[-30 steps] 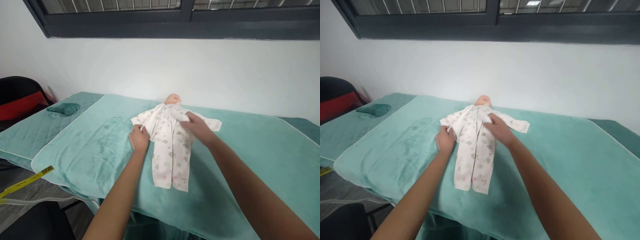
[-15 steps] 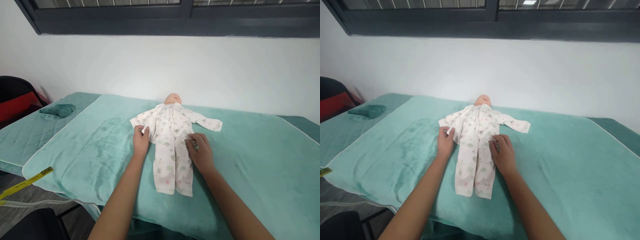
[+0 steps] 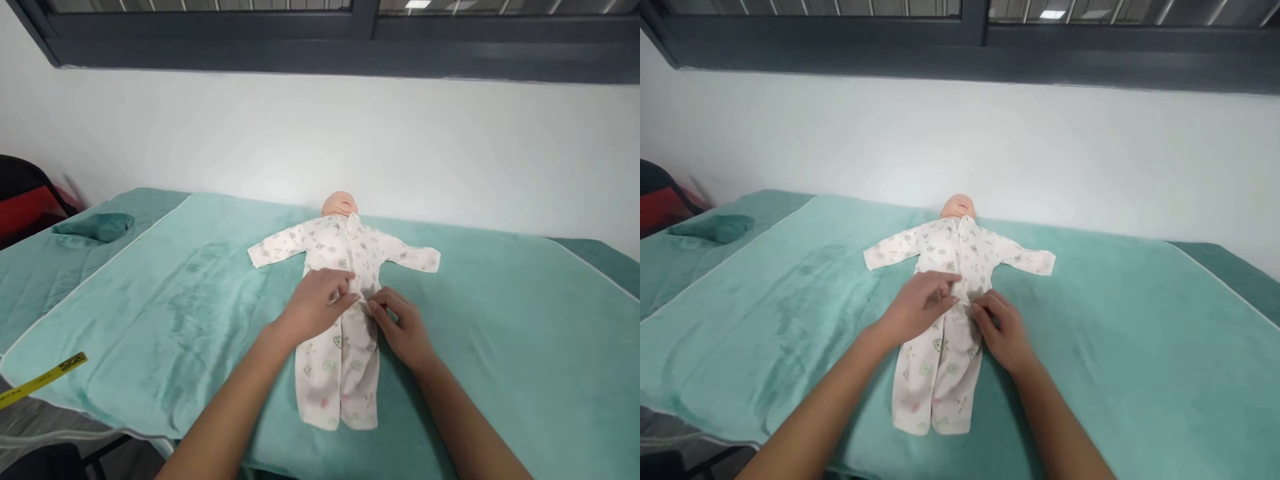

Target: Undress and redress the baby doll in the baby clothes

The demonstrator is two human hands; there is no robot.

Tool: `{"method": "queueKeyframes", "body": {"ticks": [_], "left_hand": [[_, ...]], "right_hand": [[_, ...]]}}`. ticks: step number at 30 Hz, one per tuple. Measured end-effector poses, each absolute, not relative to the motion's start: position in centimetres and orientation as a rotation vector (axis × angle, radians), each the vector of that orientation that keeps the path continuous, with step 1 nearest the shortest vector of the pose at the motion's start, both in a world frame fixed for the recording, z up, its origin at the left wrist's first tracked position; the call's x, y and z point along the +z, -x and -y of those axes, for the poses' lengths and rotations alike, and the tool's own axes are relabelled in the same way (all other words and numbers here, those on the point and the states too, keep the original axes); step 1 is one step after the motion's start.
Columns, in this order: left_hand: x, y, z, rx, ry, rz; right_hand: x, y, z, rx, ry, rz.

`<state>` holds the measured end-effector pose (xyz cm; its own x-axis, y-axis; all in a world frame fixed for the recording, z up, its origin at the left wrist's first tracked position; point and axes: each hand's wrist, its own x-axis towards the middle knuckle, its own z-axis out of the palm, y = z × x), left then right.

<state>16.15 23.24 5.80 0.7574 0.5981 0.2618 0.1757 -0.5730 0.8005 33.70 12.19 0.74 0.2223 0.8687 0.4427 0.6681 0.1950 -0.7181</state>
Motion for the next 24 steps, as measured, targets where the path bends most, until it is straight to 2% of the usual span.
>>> {"method": "queueKeyframes", "body": {"ticks": [2, 7, 13, 20, 24], "left_hand": [[6.5, -15.9, -24.3, 0.688, -1.942, -0.549], [7.3, -19.9, -31.4, 1.047, -1.687, -0.824], [5.9, -26.0, -37.6, 0.839, -2.013, -1.178], [5.4, -26.3, -38.1, 0.780, -2.068, -1.130], [5.3, -26.1, -38.1, 0.934, -1.988, -1.049]], "right_hand": [[1.6, -34.3, -13.2, 0.283, 1.628, 1.426], [5.5, -35.9, -21.2, 0.093, 1.852, 1.196], [7.5, -35.4, -29.4, 0.102, 2.309, 1.283], [6.3, -36.2, -30.4, 0.119, 2.199, 1.252], [5.9, -36.8, -30.5, 0.121, 1.970, 1.126]]}}
